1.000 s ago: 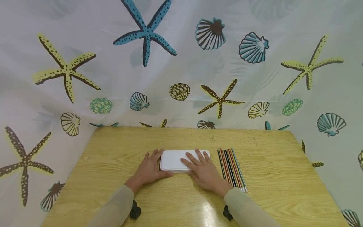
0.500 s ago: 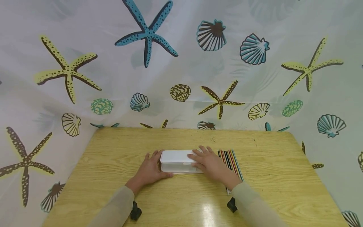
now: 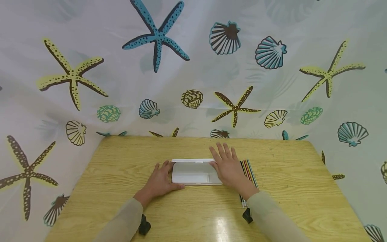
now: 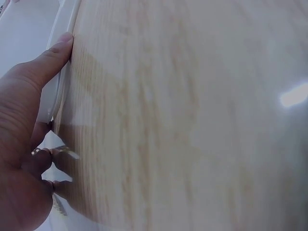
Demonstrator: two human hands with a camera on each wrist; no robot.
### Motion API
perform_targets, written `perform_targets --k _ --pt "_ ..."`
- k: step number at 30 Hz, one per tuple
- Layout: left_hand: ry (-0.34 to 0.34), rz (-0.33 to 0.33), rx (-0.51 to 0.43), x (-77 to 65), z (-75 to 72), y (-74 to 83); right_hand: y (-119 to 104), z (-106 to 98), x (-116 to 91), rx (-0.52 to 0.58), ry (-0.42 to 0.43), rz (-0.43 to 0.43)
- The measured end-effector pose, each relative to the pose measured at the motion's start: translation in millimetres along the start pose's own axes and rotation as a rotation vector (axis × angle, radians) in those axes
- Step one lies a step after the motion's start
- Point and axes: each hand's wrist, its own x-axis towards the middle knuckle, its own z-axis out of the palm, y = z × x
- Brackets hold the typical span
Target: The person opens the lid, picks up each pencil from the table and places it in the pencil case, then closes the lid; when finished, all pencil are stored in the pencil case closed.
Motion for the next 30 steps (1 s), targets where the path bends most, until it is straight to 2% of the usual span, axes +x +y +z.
perform_targets --k 5,16,30 --pt "-0.017 -0.025 -0.002 -0.3 0.4 0.1 0.1 2.0 7.9 -0.026 -0.014 0.043" --pt "-0.021 -0.024 -0.021 -0.1 -0.2 1.8 18.4 4.5 41.3 0.107 -0.111 0.127" --pt "-0.039 -0.045 -0.042 -3.0 -5.1 5.4 29.5 1.1 71.9 0.191 -0.226 0.192"
